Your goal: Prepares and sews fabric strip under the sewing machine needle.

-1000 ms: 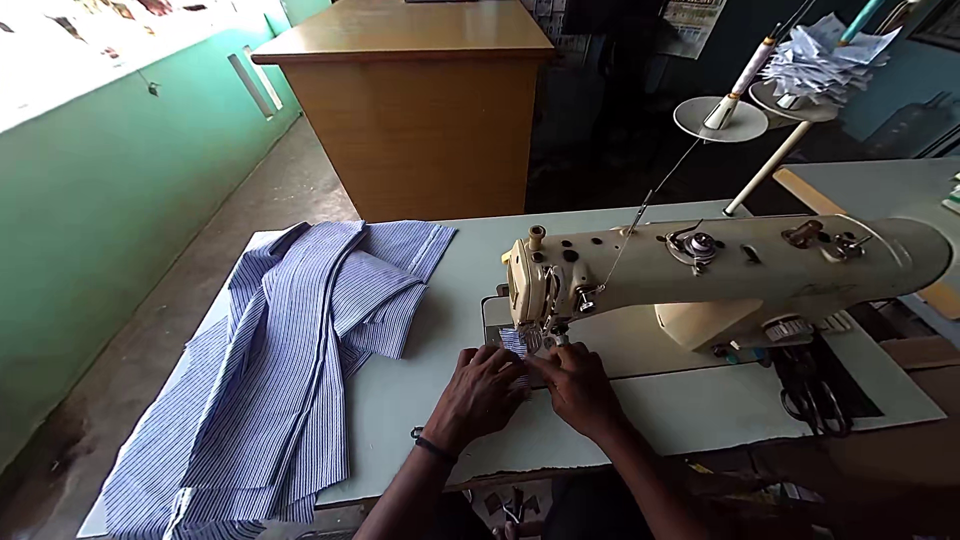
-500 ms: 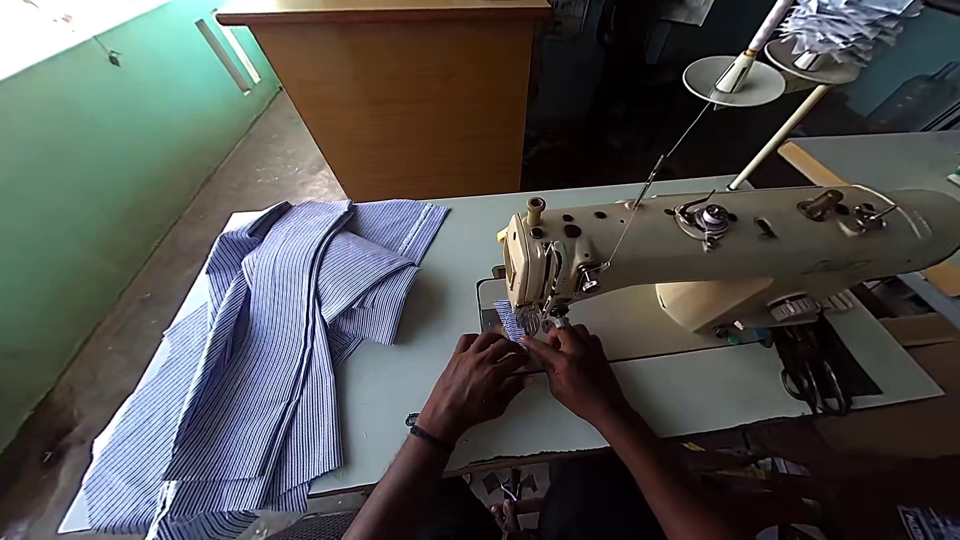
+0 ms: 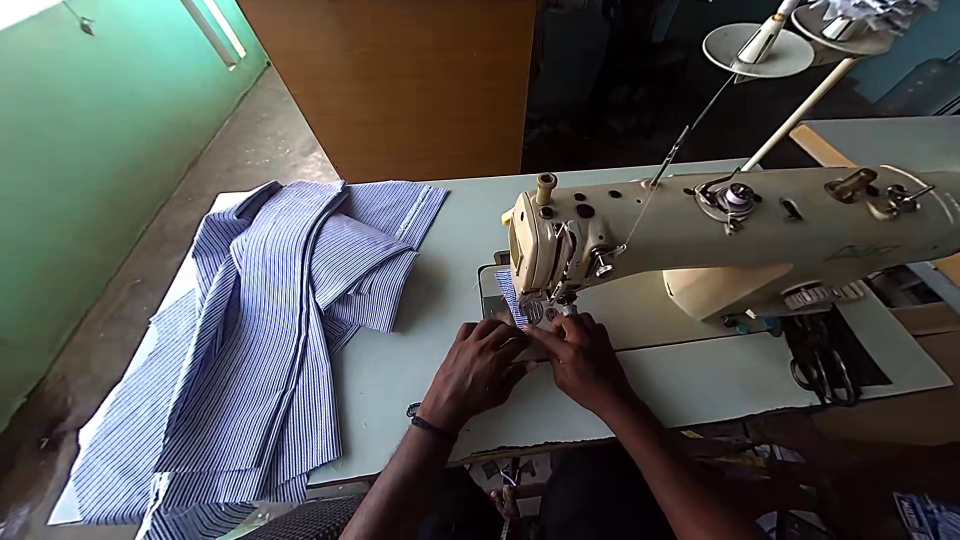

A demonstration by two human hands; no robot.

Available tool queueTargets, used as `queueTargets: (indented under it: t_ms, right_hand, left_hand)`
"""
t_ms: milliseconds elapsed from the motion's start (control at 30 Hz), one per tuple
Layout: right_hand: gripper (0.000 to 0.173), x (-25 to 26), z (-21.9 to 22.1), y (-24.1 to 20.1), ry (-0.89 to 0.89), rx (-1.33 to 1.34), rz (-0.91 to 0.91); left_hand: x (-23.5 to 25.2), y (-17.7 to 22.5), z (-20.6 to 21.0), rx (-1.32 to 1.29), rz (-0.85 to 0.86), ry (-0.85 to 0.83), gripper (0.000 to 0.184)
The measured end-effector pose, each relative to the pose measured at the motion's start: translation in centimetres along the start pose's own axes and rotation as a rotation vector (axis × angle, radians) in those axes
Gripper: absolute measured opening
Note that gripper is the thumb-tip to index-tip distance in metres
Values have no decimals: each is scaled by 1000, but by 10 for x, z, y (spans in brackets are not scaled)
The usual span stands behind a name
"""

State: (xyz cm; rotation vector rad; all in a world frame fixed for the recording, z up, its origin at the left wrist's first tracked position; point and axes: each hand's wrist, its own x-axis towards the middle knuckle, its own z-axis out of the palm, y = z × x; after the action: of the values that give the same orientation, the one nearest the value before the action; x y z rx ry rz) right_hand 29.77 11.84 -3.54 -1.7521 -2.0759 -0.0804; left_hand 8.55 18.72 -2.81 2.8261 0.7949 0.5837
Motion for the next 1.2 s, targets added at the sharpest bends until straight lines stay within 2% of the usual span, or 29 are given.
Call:
queueTargets:
  t_ms: [200, 333, 467, 533, 600, 633, 733, 800, 900, 1000, 1067, 1133, 1200]
  right_hand:
    - [38, 1, -4, -3, -30, -19, 18]
    - [33, -4, -4, 0, 79, 91, 48]
    - [31, -3, -7, 2, 212, 211, 102]
    - [31, -1, -8, 3, 229, 242, 129]
    - [30, 1, -9, 4, 238, 280, 149]
    - [29, 1, -9, 5, 249, 310, 159]
    - [27, -1, -12, 9, 297, 422, 221]
    - [27, -6, -16, 12, 334, 498, 253]
    - [27, -12, -18, 19, 381, 630, 321]
    - [25, -10, -14, 26, 424, 773, 393]
    - [25, -4, -12, 27, 393, 791, 416]
    - [26, 0, -10, 25, 352, 748, 382]
    - [26, 0, -10, 23, 341, 723, 338]
  left_hand:
    - [-3, -3, -5, -109, 24, 77, 42]
    - [-10, -9, -9, -335, -55, 215, 52]
    - [-9, -17, -11, -618, -334, 382, 56]
    - [3, -23, -16, -700, -565, 356, 48]
    - [25, -33, -18, -611, -677, 284, 35]
    - [39, -38, -19, -510, -635, 235, 32]
    - [75, -47, -18, -157, -312, 23, 40]
    - [80, -49, -9, 2, -195, -59, 39]
    - [46, -28, -16, 144, -327, -93, 45]
    - [-12, 23, -38, 211, -513, -76, 56]
    - [-44, 49, -41, 206, -577, -74, 60]
    - [-65, 53, -39, 159, -655, 15, 55]
    - [-81, 42, -33, 51, -717, 184, 43]
